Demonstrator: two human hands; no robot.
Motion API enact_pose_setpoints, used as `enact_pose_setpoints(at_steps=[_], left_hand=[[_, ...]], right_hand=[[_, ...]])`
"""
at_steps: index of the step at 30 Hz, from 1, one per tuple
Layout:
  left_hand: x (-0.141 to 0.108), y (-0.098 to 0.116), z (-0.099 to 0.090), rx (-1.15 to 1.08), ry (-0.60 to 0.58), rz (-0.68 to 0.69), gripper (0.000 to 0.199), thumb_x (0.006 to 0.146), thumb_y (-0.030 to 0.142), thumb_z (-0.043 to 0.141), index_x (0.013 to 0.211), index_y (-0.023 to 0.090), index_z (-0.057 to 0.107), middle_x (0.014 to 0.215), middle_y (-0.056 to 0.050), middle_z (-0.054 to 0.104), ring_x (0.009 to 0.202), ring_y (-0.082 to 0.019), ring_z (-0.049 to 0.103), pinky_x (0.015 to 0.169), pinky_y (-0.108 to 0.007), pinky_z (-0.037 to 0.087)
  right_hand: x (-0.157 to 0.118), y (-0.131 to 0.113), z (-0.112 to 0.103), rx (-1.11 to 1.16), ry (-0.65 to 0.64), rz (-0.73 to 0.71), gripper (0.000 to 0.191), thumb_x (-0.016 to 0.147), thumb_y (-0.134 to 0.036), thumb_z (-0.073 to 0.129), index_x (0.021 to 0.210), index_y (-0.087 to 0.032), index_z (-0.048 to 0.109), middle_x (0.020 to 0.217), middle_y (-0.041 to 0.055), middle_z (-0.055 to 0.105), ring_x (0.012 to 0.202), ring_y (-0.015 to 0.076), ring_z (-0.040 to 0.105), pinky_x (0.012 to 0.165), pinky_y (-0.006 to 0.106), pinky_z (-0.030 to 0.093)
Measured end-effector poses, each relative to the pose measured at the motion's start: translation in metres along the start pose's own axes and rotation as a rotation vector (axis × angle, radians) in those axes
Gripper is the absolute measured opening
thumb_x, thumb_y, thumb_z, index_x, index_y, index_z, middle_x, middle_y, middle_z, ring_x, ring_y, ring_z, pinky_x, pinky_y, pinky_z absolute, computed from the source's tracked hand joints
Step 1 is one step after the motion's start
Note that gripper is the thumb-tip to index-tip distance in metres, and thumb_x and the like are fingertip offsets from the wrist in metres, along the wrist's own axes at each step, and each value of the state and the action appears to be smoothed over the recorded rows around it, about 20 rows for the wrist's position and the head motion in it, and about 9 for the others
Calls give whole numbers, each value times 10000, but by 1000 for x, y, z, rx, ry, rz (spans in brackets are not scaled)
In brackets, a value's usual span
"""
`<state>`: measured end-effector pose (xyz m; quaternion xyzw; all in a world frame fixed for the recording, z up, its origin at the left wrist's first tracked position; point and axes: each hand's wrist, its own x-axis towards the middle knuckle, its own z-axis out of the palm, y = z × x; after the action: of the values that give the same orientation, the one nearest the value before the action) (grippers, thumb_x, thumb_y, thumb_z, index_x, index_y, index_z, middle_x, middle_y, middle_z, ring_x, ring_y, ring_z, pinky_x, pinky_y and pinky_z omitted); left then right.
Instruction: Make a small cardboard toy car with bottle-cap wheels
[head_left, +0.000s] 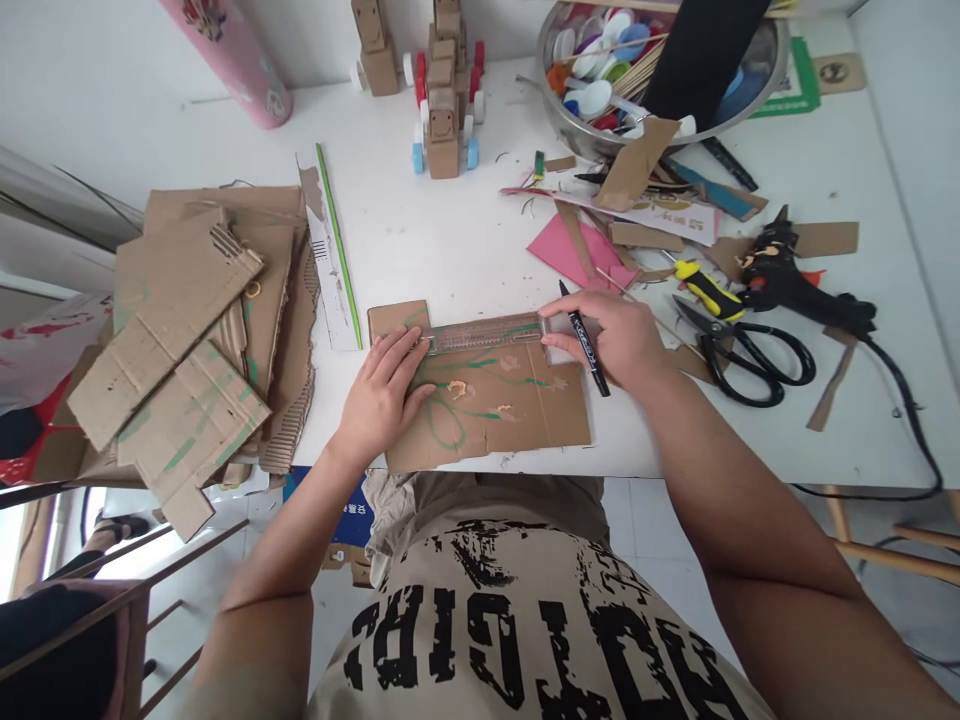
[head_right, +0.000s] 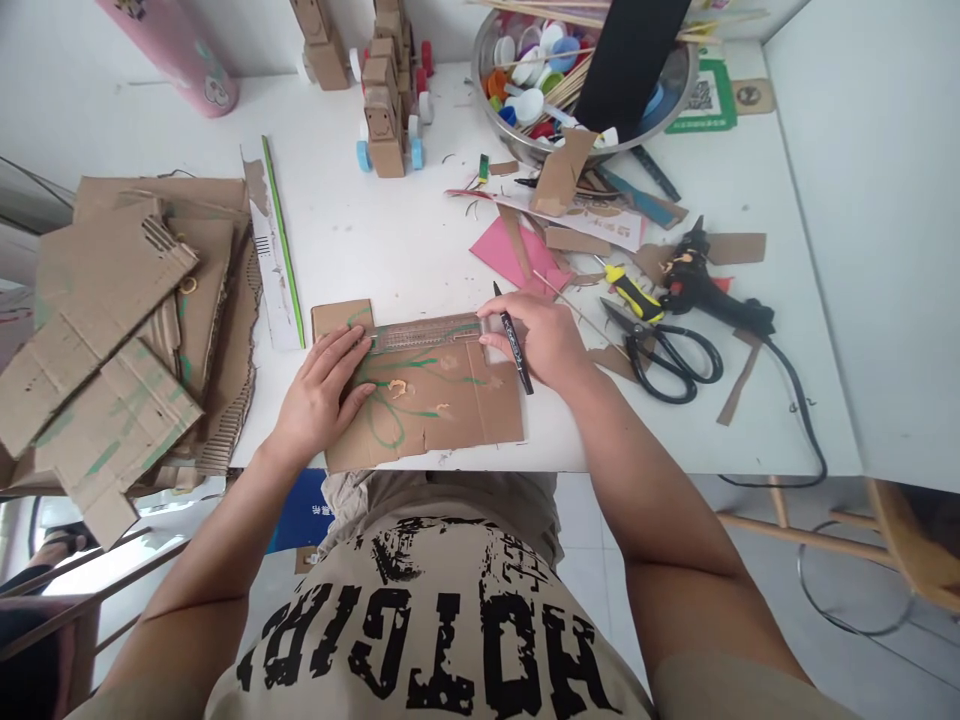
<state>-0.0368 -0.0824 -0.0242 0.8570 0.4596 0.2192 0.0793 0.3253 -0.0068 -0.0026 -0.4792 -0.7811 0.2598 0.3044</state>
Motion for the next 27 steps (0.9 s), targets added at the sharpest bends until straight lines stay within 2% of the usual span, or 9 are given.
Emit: enact_pose_setpoints(at_steps=[8, 13, 23, 27], left_hand=[[-1, -1, 2, -31, 9, -17, 536, 1141, 351, 609, 1669, 263, 573, 1664, -168, 688, 1581, -367, 643, 1337, -679, 522], [0, 2, -1, -64, 41, -34, 422, 1149, 283, 578, 1562, 222, 639, 1603, -180, 728, 1546, -350, 680, 1302, -674, 567], [4, 7, -1, -91, 103, 5, 348, 1151, 266, 596, 1487, 203, 656, 1549, -185, 760, 1505, -334, 716, 1253, -632, 628], [5, 7, -2, -85, 83, 9, 342, 1145, 262, 604, 1478, 202, 654, 1551, -190, 756, 1501, -341, 717, 1249, -639, 631]], right_hand=[[1, -2, 1, 46, 3, 29, 104, 919, -308, 864, 991, -374, 826, 1078, 10, 897, 994, 345, 860, 933, 557, 711], [2, -4, 0, 58, 17, -13, 59, 922, -329, 861, 965, -345, 825, 1056, 36, 898, 985, 367, 864, 912, 583, 712], [0, -5, -3, 57, -4, -1, 34, 960, -385, 840, 952, -379, 807, 1126, 26, 906, 1047, 387, 869, 950, 618, 703], [0, -4, -4, 64, -14, 5, 10, 973, -391, 825, 979, -399, 822, 1133, 21, 904, 1057, 396, 865, 953, 637, 699]])
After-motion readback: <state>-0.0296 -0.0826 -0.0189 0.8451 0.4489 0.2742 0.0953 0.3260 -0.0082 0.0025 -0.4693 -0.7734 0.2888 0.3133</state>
